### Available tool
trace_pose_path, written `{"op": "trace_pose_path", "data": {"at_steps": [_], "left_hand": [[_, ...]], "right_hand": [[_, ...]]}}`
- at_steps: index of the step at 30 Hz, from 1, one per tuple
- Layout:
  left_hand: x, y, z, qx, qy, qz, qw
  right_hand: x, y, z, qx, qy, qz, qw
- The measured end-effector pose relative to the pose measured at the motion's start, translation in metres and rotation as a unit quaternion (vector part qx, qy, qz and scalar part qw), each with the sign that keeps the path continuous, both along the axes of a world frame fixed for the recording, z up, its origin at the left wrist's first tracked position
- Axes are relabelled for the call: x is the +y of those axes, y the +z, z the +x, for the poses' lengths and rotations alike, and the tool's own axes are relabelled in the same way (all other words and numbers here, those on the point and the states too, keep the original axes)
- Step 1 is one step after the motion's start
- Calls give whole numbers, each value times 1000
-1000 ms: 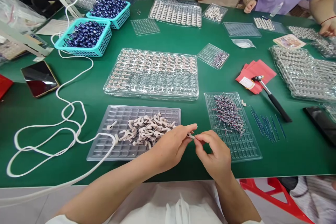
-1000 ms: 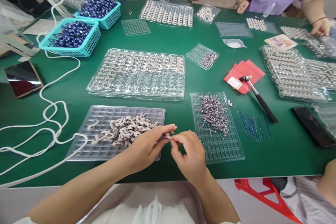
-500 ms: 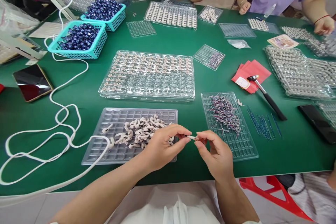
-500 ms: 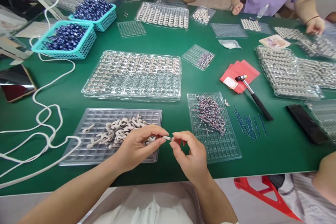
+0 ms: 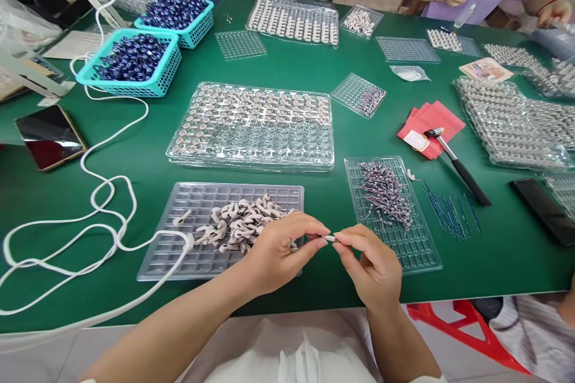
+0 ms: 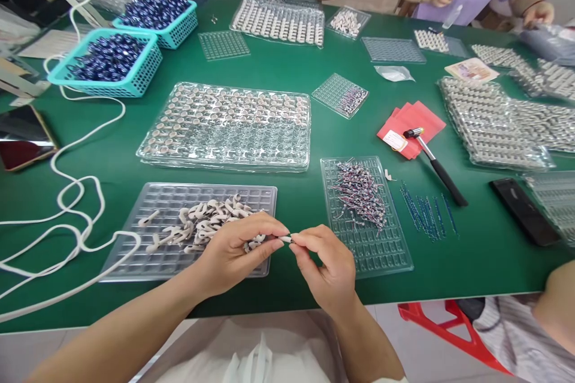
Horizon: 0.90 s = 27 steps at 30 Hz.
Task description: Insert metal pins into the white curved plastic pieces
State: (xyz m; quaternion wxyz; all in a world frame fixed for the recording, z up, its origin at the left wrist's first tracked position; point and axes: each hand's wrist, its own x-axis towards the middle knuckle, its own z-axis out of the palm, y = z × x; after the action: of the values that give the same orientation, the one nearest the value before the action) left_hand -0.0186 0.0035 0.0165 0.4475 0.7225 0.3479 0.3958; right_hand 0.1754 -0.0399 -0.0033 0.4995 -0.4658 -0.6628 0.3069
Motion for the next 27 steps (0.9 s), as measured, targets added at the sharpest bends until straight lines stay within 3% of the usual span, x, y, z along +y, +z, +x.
{"op": "trace_pose_path", "data": {"at_steps": [7,27], "left_hand": [[1,-2,2,-19,-5,50,999],[1,-2,2,-4,2,75,997]], "right_hand": [[1,4,-1,-11,-12,-7,1000],[4,4,-3,-27,-14,31,999]]}}
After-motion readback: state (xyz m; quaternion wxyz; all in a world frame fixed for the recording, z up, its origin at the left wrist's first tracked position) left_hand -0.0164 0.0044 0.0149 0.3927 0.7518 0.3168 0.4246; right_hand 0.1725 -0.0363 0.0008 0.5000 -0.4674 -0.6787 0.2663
